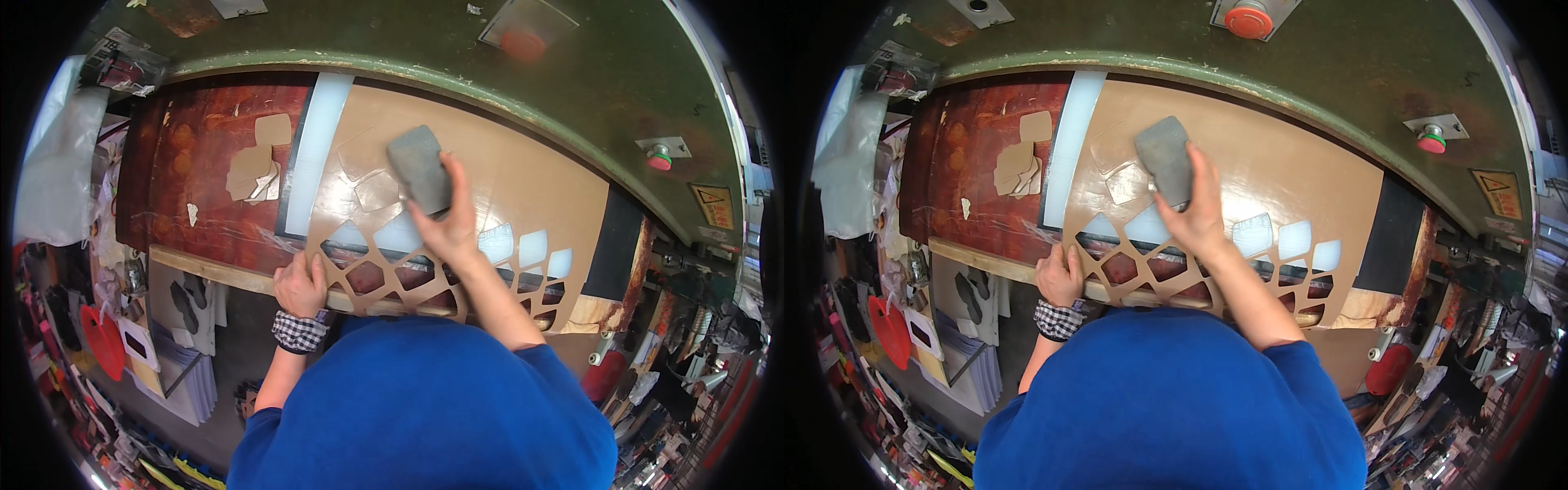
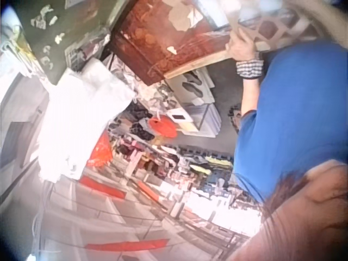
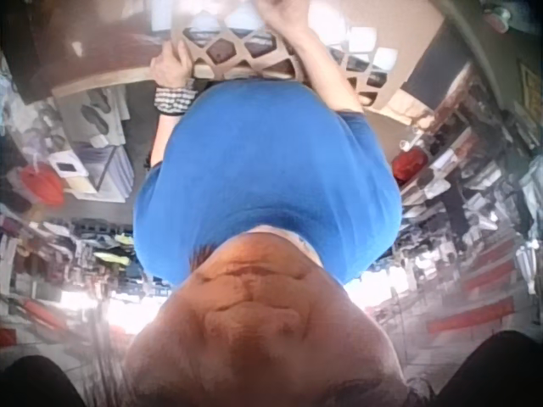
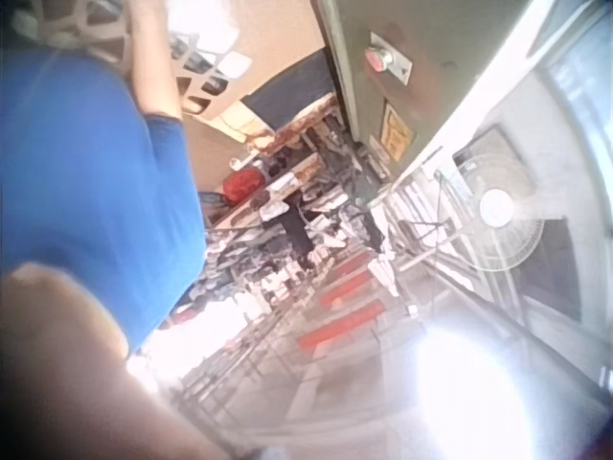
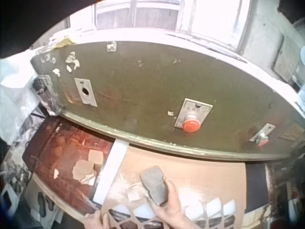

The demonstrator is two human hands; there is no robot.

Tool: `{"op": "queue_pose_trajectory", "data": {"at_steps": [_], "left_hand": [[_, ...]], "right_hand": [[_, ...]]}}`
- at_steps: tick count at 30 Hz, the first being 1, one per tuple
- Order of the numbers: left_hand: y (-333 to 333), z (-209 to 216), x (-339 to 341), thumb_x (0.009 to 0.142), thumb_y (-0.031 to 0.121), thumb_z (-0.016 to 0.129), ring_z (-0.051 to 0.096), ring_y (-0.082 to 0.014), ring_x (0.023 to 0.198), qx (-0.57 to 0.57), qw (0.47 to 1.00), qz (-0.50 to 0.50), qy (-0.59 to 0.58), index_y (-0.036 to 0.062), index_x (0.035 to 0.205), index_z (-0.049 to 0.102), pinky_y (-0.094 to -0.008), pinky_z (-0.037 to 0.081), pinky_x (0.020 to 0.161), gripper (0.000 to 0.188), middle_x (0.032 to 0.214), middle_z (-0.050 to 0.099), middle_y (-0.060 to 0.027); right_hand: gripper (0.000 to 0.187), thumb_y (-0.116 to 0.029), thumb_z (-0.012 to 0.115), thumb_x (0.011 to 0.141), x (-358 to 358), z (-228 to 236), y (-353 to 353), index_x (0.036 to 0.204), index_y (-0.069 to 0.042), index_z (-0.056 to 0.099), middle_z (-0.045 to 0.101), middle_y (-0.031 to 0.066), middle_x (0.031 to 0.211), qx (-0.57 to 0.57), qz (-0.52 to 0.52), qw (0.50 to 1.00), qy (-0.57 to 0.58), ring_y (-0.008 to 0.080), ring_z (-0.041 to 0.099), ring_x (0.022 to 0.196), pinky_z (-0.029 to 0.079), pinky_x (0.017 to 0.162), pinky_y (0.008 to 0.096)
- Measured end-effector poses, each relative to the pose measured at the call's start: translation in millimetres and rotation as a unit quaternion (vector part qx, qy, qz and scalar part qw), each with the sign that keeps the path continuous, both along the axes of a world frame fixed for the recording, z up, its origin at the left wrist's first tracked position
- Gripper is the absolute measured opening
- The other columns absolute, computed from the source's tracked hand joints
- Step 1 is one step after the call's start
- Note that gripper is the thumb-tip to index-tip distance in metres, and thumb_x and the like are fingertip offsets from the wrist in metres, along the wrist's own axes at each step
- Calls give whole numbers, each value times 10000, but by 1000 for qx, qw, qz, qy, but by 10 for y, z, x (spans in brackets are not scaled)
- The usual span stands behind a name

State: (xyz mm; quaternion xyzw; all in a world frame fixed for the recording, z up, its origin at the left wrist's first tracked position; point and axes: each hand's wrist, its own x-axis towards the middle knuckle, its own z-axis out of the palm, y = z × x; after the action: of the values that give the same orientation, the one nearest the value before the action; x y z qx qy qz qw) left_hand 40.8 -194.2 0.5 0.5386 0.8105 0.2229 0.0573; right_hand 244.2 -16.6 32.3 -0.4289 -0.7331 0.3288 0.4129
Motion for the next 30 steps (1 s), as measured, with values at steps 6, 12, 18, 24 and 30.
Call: {"op": "queue_pose_trajectory", "data": {"at_steps": [6,12,18,24,30], "left_hand": [[177,-20,-23,916,236,603,600,-335,584,35,999,1,1,57,858,611,-428,420,592,189,628,614,-146],[608,-61,-69,914,247,605,593,-343,571,56,998,-8,9,56,843,608,-429,425,592,203,614,608,-152],[1114,-43,-116,916,283,601,603,-363,599,30,999,4,26,57,821,612,-442,444,618,246,645,624,-172],[1633,-32,-138,927,291,588,600,-366,600,45,998,10,47,48,803,614,-445,443,605,274,651,626,-183],[2059,11,-231,947,312,559,617,-372,629,21,998,4,53,57,824,595,-458,466,643,286,659,634,-186]], "right_hand": [[856,2,770,700,-77,-180,130,1427,9,317,316,303,1435,98,-32,993,-64,473,390,1291,390,1052,475],[916,-79,797,702,-87,-75,500,1457,-17,281,230,316,1480,95,-70,989,-94,486,299,1356,330,1094,503],[1026,-454,698,844,1299,491,910,1492,88,115,137,302,1539,213,-306,924,-81,422,157,1438,148,1172,496],[984,-498,498,959,1976,732,1729,1473,111,-78,-19,374,1524,188,-467,857,-110,462,39,1449,58,1186,484],[995,-346,647,912,2090,468,1691,1492,76,-42,-15,298,1555,213,-424,876,-88,404,58,1460,91,1183,477]]}}
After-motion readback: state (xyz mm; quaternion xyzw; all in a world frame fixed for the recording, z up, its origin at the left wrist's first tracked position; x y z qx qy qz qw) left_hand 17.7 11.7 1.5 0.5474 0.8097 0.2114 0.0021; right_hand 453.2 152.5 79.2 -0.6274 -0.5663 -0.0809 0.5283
